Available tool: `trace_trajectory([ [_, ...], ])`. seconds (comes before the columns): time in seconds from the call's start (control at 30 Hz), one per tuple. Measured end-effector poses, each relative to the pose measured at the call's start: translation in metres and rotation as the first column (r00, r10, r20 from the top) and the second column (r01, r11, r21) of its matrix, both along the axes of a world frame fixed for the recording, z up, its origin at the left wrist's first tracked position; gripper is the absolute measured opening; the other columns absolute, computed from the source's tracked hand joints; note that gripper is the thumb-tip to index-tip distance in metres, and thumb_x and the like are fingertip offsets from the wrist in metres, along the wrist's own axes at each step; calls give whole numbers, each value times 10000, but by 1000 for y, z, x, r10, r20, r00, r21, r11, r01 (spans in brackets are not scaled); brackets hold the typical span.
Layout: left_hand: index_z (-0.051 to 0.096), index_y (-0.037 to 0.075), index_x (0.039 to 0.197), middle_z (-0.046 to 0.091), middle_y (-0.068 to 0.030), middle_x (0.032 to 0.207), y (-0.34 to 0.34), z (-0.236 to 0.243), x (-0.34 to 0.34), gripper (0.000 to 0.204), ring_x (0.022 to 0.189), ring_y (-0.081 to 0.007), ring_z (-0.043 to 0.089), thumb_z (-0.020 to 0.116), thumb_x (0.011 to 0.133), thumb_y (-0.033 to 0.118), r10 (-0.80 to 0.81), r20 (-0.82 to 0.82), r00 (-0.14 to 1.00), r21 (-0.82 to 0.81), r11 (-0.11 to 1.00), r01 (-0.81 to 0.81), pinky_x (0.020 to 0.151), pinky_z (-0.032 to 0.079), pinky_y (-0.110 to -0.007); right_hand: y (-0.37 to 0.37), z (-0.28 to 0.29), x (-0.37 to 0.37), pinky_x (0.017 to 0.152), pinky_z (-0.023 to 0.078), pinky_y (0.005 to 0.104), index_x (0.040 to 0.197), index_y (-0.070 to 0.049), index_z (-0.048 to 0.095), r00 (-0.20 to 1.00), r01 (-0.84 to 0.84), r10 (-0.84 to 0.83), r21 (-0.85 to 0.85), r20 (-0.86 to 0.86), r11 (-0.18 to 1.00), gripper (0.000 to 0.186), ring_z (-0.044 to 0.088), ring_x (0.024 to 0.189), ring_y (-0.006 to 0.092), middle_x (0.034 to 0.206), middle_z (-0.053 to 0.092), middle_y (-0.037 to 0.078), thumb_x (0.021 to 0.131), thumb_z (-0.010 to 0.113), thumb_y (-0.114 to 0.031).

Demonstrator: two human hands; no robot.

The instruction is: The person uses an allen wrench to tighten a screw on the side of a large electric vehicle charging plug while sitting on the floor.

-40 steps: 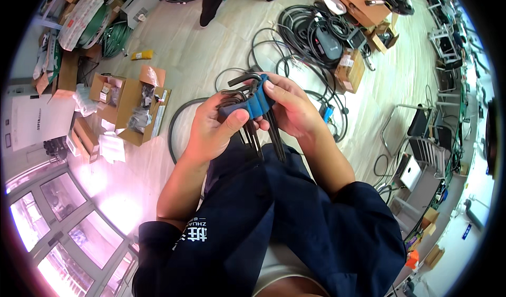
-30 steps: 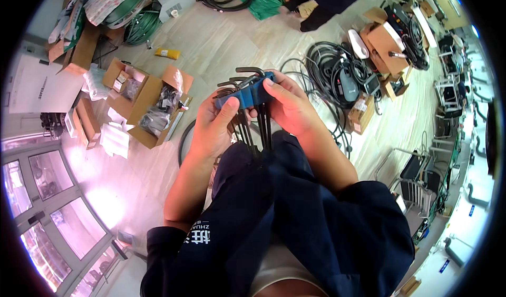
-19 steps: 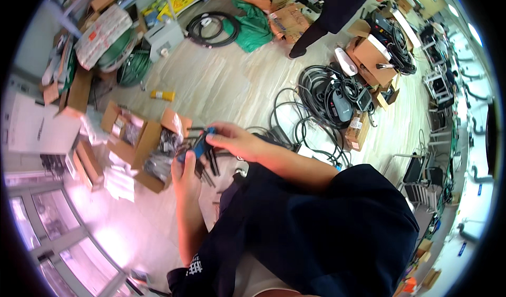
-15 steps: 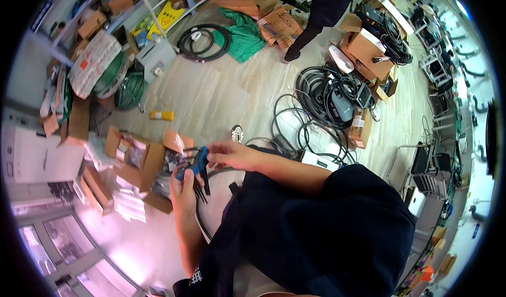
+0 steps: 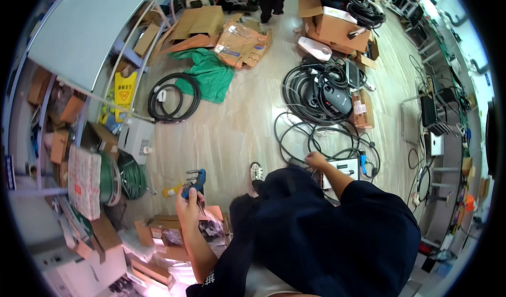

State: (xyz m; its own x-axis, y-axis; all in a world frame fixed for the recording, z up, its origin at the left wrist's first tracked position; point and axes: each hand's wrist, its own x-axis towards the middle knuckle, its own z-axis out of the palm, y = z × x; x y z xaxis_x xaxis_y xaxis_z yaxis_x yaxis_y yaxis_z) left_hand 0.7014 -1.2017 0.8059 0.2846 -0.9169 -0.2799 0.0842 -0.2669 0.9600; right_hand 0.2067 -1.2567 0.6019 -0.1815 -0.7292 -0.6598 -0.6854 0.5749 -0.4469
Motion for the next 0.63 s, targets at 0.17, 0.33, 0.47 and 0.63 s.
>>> trace_trajectory([
  [0.17, 532, -2, 1079, 597, -51, 749, -120, -1, 18, 229, 629, -134, 566, 583, 989, 203, -85, -72, 994, -44, 996, 82, 609, 476, -262, -43, -2, -52, 567, 518, 279, 1018, -3, 637, 930, 350, -345, -23, 129, 936, 256, 636, 643, 146, 804, 669, 74, 878, 630, -217],
  [0.33, 539, -9, 1098, 593, -39, 744, -246, -5, 33, 243, 637, -117, 565, 590, 981, 198, -235, -15, 972, 88, 968, 235, 596, 463, -249, -132, 41, -10, 619, 527, 287, 1082, -37, 585, 677, 575, -544, 107, 496, 811, 265, 643, 736, 142, 886, 653, 52, 945, 617, -261],
  [0.47, 542, -24, 1101, 590, -35, 705, -351, -20, 40, 253, 605, -95, 544, 590, 978, 193, -385, 91, 918, 60, 923, 381, 562, 430, -235, -185, 33, -15, 606, 524, 298, 1049, -43, 602, 687, 618, -575, 58, 444, 784, 232, 641, 701, 153, 838, 654, 54, 942, 613, -249],
  [0.63, 552, -22, 1117, 605, -49, 679, -464, -37, 38, 264, 564, -93, 544, 597, 972, 193, -399, 85, 913, 112, 914, 389, 523, 437, -245, -247, 47, -4, 589, 520, 297, 1011, -35, 614, 708, 646, -635, 80, 311, 759, 218, 636, 667, 155, 778, 644, 52, 937, 612, -241],
])
